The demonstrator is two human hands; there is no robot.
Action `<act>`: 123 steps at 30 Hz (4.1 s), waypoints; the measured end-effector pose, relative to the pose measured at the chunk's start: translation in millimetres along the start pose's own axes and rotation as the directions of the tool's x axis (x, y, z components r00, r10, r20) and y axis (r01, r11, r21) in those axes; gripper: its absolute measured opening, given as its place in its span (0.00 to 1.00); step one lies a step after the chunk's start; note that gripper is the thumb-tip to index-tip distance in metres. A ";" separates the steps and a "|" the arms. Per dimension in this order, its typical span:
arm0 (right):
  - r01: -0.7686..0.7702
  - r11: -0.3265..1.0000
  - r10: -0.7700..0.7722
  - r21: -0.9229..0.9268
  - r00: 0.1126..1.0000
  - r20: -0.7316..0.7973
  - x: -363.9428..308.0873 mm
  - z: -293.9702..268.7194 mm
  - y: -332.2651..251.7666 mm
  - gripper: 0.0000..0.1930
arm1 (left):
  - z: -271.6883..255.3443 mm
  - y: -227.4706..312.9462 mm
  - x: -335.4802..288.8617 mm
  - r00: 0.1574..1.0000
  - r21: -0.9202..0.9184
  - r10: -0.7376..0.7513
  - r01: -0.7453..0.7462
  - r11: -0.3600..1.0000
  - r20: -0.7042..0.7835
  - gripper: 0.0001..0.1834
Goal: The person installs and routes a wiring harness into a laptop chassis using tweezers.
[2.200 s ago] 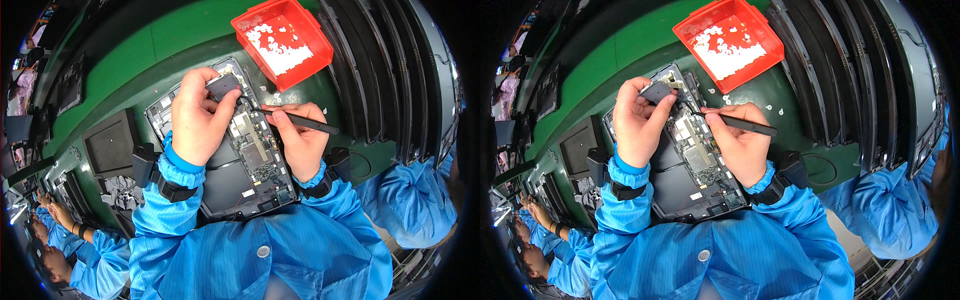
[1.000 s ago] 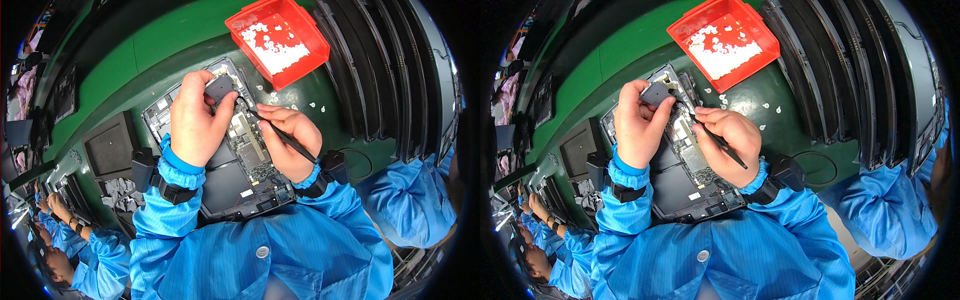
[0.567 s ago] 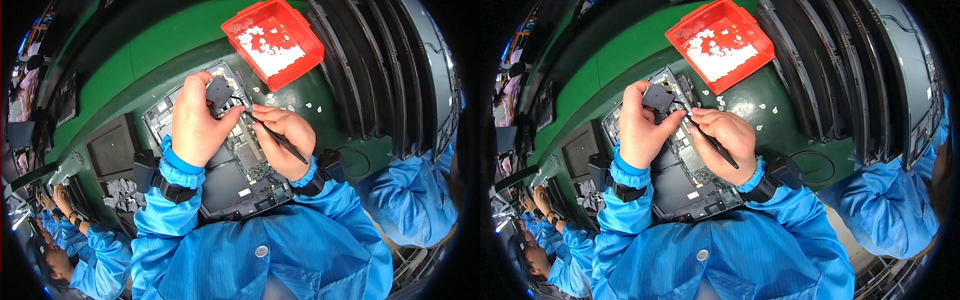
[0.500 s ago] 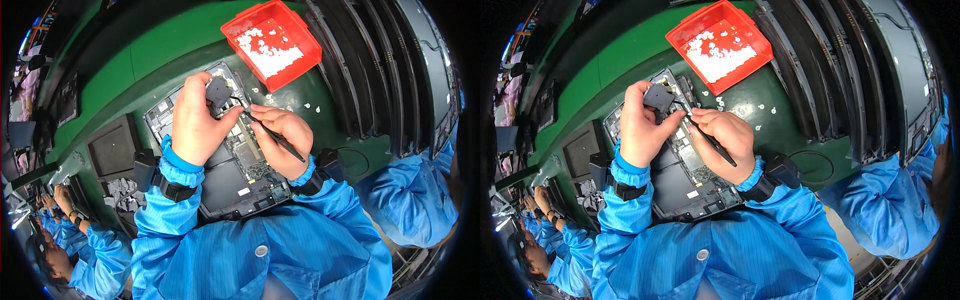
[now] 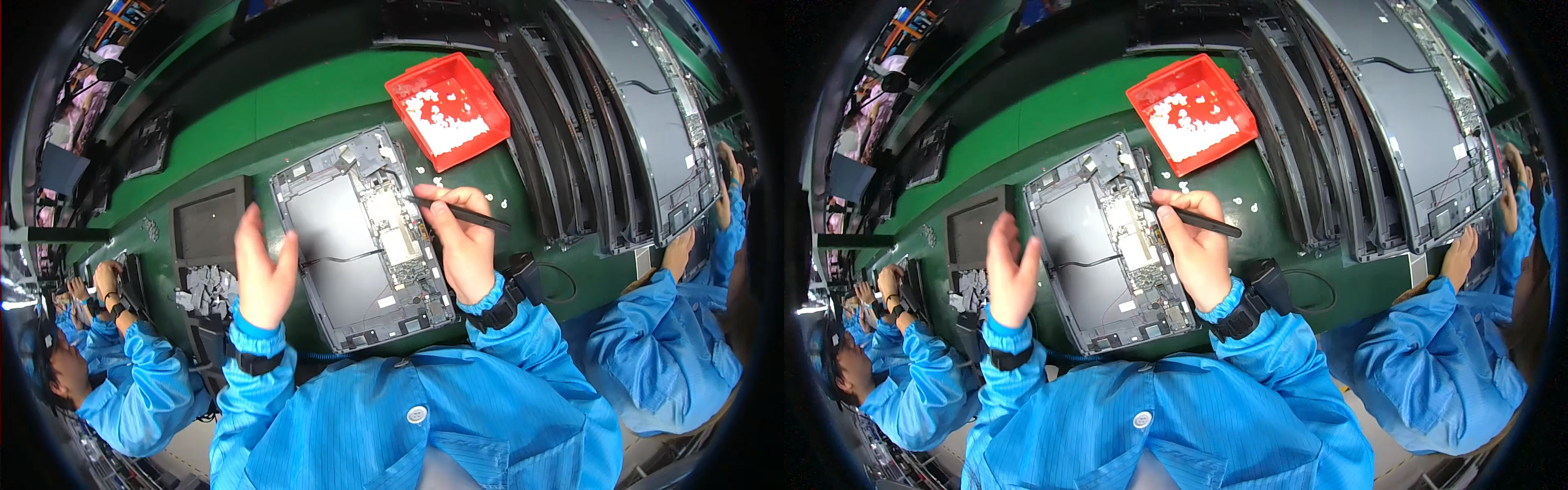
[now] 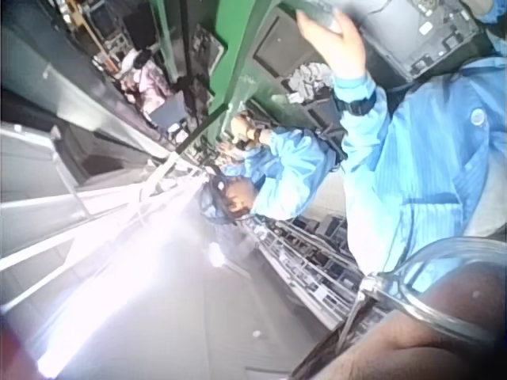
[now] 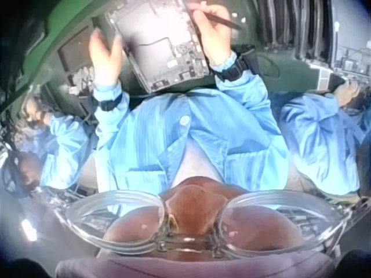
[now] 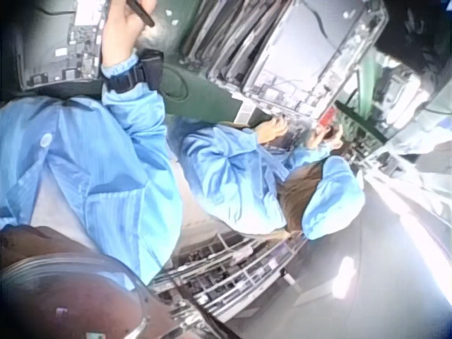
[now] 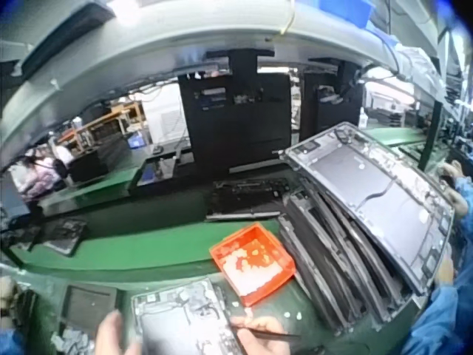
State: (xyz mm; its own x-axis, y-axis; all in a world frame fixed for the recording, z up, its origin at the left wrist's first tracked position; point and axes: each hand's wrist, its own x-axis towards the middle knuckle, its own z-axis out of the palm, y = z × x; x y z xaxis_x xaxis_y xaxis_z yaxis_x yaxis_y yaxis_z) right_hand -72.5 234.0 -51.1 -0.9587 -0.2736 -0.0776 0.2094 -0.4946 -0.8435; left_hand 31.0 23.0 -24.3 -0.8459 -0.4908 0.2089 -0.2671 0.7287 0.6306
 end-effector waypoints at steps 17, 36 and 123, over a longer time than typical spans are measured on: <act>0.072 0.931 -0.156 0.358 0.965 0.212 -6.9 6.0 -9.7 0.03 | -4.6 2.4 22.2 0.966 -0.610 -0.255 0.234 0.757 0.054 0.20; 0.168 0.984 -0.176 0.065 0.974 0.146 2.4 -4.7 4.6 0.03 | 85.7 -43.8 266.0 0.706 0.189 -0.127 0.351 0.917 -0.697 0.27; 0.608 -0.109 -0.289 -0.787 0.738 0.610 -44.9 -14.0 -5.0 0.09 | 70.7 74.8 51.7 0.373 -0.346 0.567 -0.513 0.786 0.734 0.05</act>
State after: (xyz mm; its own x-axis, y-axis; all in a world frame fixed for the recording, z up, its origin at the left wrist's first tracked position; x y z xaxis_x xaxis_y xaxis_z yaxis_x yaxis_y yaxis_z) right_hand -33.2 260.3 -50.9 -0.6506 -0.5622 0.5106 -0.7568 0.5365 -0.3734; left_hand -65.4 85.9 -19.2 -0.8060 0.5809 -0.1134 0.3839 0.6589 0.6469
